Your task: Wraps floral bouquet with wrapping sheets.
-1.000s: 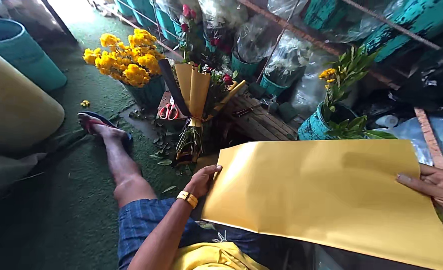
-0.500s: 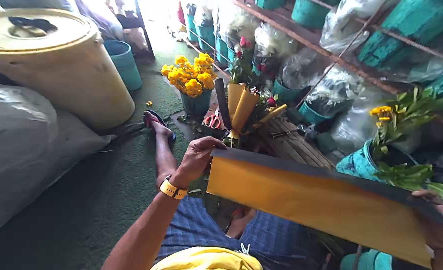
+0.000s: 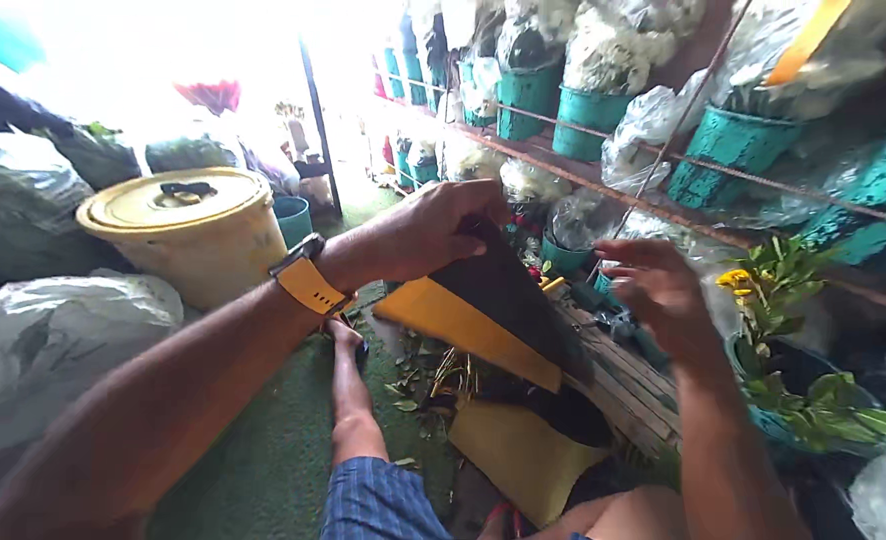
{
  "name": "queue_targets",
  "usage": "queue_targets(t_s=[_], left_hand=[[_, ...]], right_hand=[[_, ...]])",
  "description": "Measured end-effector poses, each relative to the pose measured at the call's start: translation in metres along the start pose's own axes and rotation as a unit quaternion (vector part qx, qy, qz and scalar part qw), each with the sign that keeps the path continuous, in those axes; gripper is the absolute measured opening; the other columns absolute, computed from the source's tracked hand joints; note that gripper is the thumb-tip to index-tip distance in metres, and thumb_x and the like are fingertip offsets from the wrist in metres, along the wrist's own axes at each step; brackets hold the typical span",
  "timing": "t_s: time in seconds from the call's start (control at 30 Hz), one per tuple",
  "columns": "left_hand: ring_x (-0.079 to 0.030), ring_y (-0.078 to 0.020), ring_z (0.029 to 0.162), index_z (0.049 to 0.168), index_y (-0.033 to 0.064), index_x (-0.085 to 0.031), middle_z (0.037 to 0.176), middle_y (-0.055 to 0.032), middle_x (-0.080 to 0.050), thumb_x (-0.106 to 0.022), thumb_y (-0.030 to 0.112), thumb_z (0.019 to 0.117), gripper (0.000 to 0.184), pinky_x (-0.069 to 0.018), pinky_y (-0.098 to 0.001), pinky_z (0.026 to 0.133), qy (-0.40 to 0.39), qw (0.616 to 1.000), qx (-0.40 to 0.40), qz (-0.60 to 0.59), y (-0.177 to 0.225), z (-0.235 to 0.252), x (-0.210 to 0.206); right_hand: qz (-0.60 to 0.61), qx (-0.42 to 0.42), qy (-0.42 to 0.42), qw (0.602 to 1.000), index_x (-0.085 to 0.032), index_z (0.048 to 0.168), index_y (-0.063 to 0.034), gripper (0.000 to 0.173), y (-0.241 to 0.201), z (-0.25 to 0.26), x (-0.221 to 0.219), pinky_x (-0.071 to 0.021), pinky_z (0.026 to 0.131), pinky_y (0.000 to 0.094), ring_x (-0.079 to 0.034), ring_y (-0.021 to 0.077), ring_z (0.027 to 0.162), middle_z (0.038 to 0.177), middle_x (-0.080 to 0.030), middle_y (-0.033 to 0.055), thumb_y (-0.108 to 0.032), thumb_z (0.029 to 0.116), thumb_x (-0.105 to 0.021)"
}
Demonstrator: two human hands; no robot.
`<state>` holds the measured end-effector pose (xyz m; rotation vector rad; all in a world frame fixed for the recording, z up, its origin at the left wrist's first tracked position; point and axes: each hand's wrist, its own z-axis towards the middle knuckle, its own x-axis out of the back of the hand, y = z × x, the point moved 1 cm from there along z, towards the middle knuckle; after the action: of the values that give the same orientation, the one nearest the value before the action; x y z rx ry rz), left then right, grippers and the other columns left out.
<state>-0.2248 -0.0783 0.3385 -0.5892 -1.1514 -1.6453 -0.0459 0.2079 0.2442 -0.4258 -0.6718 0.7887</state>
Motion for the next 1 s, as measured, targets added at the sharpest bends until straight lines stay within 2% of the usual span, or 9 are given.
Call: queue_targets(t_s=[0.1, 0.2, 0.3, 0.47, 0.53, 0.63, 0.67, 0.8, 1.0], left_hand=[[-0.066, -0.0079, 0.094, 0.12, 0.0137, -0.065, 0.106, 0.0011, -0.069, -0.067, 0.003, 0.0952, 0.027, -0.0571, -0.0296, 0.085, -0.051, 0.993, -0.035, 0.097, 0.044, 0.021, 0.029], [-0.065, -0.0076, 0.092, 0.12, 0.0138, -0.065, 0.105, 0.0014, -0.069, -0.069, 0.002, 0.0925, 0.031, -0.0572, -0.0296, 0.082, -0.071, 0.983, -0.09, 0.141, 0.077, 0.03, 0.056], [-0.064, -0.0059, 0.086, 0.119, 0.0128, -0.065, 0.099, 0.0017, -0.067, -0.069, 0.002, 0.0916, 0.03, -0.0564, -0.0235, 0.077, -0.07, 0.981, -0.102, 0.151, 0.097, 0.037, 0.082], [-0.063, -0.0072, 0.081, 0.122, 0.0155, -0.061, 0.096, 0.0013, -0.065, -0.07, 0.021, 0.0968, 0.027, -0.0554, -0.0272, 0.073, 0.002, 0.976, -0.016, 0.218, 0.099, 0.044, 0.108], [-0.063, -0.0061, 0.073, 0.127, 0.0177, -0.057, 0.09, 0.0021, -0.065, -0.073, 0.038, 0.0943, 0.041, -0.0556, -0.0263, 0.068, 0.025, 0.978, 0.038, 0.203, 0.094, 0.045, 0.108], [-0.067, -0.0132, 0.081, 0.139, 0.016, -0.054, 0.097, -0.0043, -0.069, -0.081, 0.047, 0.0841, 0.069, -0.0584, -0.0362, 0.076, -0.006, 0.979, 0.114, 0.17, 0.082, 0.051, 0.11], [-0.067, -0.0149, 0.081, 0.136, 0.0142, -0.057, 0.097, -0.006, -0.07, -0.084, 0.043, 0.0825, 0.066, -0.0583, -0.038, 0.076, -0.025, 0.98, 0.127, 0.154, 0.077, 0.053, 0.109], [-0.067, -0.0112, 0.071, 0.092, 0.0083, -0.073, 0.082, -0.0037, -0.072, -0.079, 0.019, 0.0892, 0.013, -0.0557, -0.0307, 0.066, -0.06, 0.986, 0.117, 0.103, 0.062, 0.061, 0.1], [-0.065, -0.0088, 0.069, 0.093, 0.0113, -0.073, 0.08, -0.0008, -0.071, -0.073, 0.021, 0.0951, 0.01, -0.0544, -0.0284, 0.065, -0.055, 0.979, 0.099, 0.17, 0.057, 0.069, 0.11]], right_hand=[[0.057, 0.046, -0.119, 0.99, -0.056, 0.141, -0.0162, 0.079, -0.008, 0.048, -0.047, -0.057, 0.101, 0.0452, -0.058, 0.0222, 0.131, 0.144, -0.058, 0.0026, -0.058, 0.0795, -0.081], [0.146, 0.018, -0.199, 0.969, -0.048, 0.146, -0.0202, 0.094, -0.01, 0.07, -0.067, -0.0599, 0.094, 0.033, -0.065, 0.0107, 0.115, 0.131, -0.064, -0.0044, -0.044, 0.0673, -0.093], [0.154, -0.035, -0.197, 0.968, -0.058, 0.135, -0.0166, 0.08, -0.012, 0.071, -0.083, -0.0621, 0.088, 0.0305, -0.07, 0.0071, 0.1, 0.111, -0.073, -0.0037, -0.024, 0.0645, -0.094], [0.142, -0.063, -0.076, 0.985, -0.07, 0.115, -0.0097, 0.046, -0.019, 0.067, -0.108, -0.0642, 0.082, 0.034, -0.073, 0.0114, 0.09, 0.098, -0.076, 0.0012, -0.015, 0.0733, -0.09], [0.15, -0.069, -0.051, 0.985, -0.07, 0.116, -0.0092, 0.047, -0.02, 0.065, -0.11, -0.064, 0.081, 0.0339, -0.073, 0.0118, 0.09, 0.098, -0.076, 0.0021, -0.012, 0.0739, -0.09], [0.174, -0.076, -0.052, 0.98, -0.07, 0.116, -0.0071, 0.045, -0.018, 0.063, -0.108, -0.0637, 0.082, 0.0344, -0.073, 0.0135, 0.09, 0.099, -0.075, 0.0042, -0.008, 0.0752, -0.089], [0.177, -0.079, -0.052, 0.98, -0.07, 0.115, -0.0067, 0.043, -0.018, 0.062, -0.107, -0.0636, 0.082, 0.0344, -0.073, 0.0139, 0.09, 0.099, -0.075, 0.0046, -0.008, 0.0753, -0.088], [0.153, -0.098, -0.07, 0.981, -0.071, 0.117, -0.0092, 0.043, -0.018, 0.059, -0.097, -0.0637, 0.084, 0.0354, -0.073, 0.0147, 0.092, 0.101, -0.076, 0.0043, -0.011, 0.0769, -0.088], [0.126, -0.145, -0.232, 0.954, -0.07, 0.119, -0.0094, 0.045, 0.044, 0.005, -0.066, -0.0613, 0.092, 0.0365, -0.072, 0.0112, 0.1, 0.107, -0.076, 0.0003, -0.023, 0.0798, -0.088]])
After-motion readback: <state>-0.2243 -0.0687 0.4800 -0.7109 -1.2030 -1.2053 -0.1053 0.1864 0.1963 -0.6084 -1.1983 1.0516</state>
